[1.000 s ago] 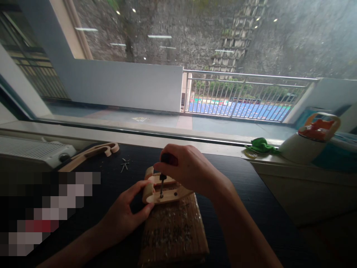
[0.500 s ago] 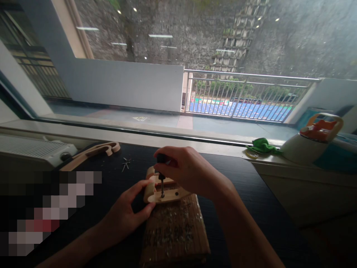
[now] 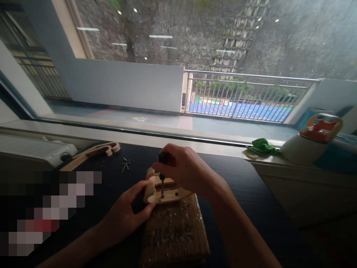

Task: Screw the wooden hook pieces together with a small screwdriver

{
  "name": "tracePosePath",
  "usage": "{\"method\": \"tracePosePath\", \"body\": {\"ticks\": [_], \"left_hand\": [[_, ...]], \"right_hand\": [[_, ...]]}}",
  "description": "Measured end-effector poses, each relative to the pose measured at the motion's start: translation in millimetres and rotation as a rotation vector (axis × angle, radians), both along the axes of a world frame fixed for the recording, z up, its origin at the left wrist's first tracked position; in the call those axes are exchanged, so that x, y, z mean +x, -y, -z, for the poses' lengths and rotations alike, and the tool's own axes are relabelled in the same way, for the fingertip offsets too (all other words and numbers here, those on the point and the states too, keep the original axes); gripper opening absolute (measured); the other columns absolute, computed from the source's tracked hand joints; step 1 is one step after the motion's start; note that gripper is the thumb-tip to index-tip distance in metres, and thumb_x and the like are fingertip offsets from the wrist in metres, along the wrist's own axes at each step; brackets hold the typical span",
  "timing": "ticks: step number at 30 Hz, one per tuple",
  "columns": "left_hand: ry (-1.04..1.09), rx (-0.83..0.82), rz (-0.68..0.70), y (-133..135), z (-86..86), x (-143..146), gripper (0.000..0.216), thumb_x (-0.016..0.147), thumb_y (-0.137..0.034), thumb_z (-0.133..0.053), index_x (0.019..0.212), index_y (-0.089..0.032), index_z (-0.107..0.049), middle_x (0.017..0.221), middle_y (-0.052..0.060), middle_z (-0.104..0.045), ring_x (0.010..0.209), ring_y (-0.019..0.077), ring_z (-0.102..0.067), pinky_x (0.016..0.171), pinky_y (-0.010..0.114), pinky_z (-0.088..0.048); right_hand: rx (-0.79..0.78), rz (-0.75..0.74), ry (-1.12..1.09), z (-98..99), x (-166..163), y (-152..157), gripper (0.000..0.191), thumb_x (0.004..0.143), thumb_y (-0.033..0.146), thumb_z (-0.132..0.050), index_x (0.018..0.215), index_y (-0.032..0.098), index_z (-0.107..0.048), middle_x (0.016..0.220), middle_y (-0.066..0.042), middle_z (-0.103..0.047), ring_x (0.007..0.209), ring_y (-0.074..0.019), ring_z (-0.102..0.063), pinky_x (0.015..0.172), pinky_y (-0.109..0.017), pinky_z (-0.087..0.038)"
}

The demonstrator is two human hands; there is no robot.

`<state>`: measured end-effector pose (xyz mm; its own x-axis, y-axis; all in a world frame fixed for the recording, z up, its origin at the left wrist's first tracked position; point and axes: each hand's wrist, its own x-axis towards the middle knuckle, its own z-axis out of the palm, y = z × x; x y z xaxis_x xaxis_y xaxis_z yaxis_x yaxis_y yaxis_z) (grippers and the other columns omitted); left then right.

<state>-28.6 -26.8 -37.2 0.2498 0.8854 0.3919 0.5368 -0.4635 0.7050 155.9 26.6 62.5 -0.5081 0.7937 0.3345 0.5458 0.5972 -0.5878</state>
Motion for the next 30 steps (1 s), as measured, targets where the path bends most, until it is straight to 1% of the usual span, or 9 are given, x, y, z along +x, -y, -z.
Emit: {"method": "tracePosePath", "body": {"ticks": [2, 5, 8, 11, 18, 22, 25, 30], "left_hand": [[-0.003, 0.003, -0.002, -0.3, 0.2, -0.1, 0.036, 0.074, -0.018, -0.056, 0.109, -0.024, -0.048, 0.111, 0.000, -0.061, 0.103, 0.0146, -0.057, 0.091, 0.023, -0.043], [-0.007, 0.004, 0.000, -0.4, 0.5, 0.0, 0.036, 0.075, -0.018, -0.056, 0.109, -0.024, -0.048, 0.111, 0.000, -0.061, 0.103, 0.0144, -0.057, 0.092, 0.024, -0.043], [-0.012, 0.005, 0.004, -0.3, 0.0, 0.1, 0.035, 0.075, -0.018, -0.056, 0.109, -0.024, -0.048, 0.111, 0.001, -0.061, 0.103, 0.0147, -0.057, 0.091, 0.024, -0.043], [-0.013, 0.005, 0.002, -0.1, -0.6, 0.4, 0.035, 0.075, -0.019, -0.056, 0.108, -0.023, -0.048, 0.112, 0.001, -0.061, 0.103, 0.0149, -0.057, 0.091, 0.024, -0.044], [-0.021, 0.006, -0.011, -0.5, 0.1, 1.3, 0.036, 0.075, -0.019, -0.057, 0.109, -0.024, -0.048, 0.112, 0.001, -0.061, 0.104, 0.0150, -0.057, 0.090, 0.024, -0.045], [-0.019, 0.014, -0.010, 0.1, 0.8, 1.0, 0.036, 0.075, -0.019, -0.057, 0.109, -0.024, -0.047, 0.111, 0.001, -0.061, 0.104, 0.0145, -0.057, 0.092, 0.024, -0.043], [-0.020, -0.002, -0.009, 0.2, 0.7, 0.8, 0.036, 0.075, -0.020, -0.057, 0.109, -0.024, -0.047, 0.109, 0.000, -0.061, 0.101, 0.0140, -0.058, 0.091, 0.024, -0.044], [-0.016, -0.005, -0.008, -0.4, -1.5, 1.4, 0.034, 0.075, -0.020, -0.057, 0.107, -0.024, -0.048, 0.106, 0.000, -0.062, 0.097, 0.0138, -0.059, 0.089, 0.024, -0.044]], "right_hand": [[0.017, 0.000, -0.007, -1.8, -0.1, 1.1, 0.024, 0.078, 0.043, -0.056, 0.081, 0.019, -0.057, 0.061, 0.003, -0.052, 0.055, -0.0080, -0.044, 0.050, -0.021, -0.036], [0.002, -0.035, -0.006, -7.6, 1.4, 4.8, 0.021, 0.078, 0.036, -0.056, 0.091, 0.021, -0.059, 0.063, 0.004, -0.055, 0.057, -0.0078, -0.047, 0.052, -0.020, -0.039], [-0.055, -0.093, -0.003, -12.8, 3.7, 8.2, 0.023, 0.081, 0.027, -0.051, 0.102, 0.021, -0.059, 0.072, 0.002, -0.061, 0.061, -0.0083, -0.052, 0.057, -0.020, -0.042], [-0.073, -0.121, -0.010, -14.7, 4.9, 9.8, 0.024, 0.082, 0.025, -0.049, 0.103, 0.021, -0.060, 0.078, 0.001, -0.063, 0.065, -0.0089, -0.053, 0.058, -0.020, -0.042], [-0.042, -0.083, 0.011, -14.6, 5.7, 10.3, 0.020, 0.080, 0.031, -0.054, 0.094, 0.021, -0.063, 0.066, 0.003, -0.058, 0.059, -0.0086, -0.048, 0.053, -0.020, -0.037], [-0.007, -0.037, 0.024, -13.5, 5.7, 8.2, 0.022, 0.078, 0.038, -0.056, 0.088, 0.020, -0.063, 0.062, 0.003, -0.055, 0.056, -0.0084, -0.046, 0.051, -0.021, -0.035], [0.020, -0.008, 0.034, -10.9, 4.6, 6.1, 0.025, 0.077, 0.043, -0.057, 0.082, 0.019, -0.062, 0.060, 0.003, -0.053, 0.055, -0.0084, -0.045, 0.050, -0.021, -0.035], [0.045, 0.013, 0.025, -6.8, 3.2, 3.4, 0.027, 0.076, 0.045, -0.057, 0.077, 0.018, -0.059, 0.060, 0.003, -0.053, 0.055, -0.0086, -0.045, 0.050, -0.022, -0.036]]}}
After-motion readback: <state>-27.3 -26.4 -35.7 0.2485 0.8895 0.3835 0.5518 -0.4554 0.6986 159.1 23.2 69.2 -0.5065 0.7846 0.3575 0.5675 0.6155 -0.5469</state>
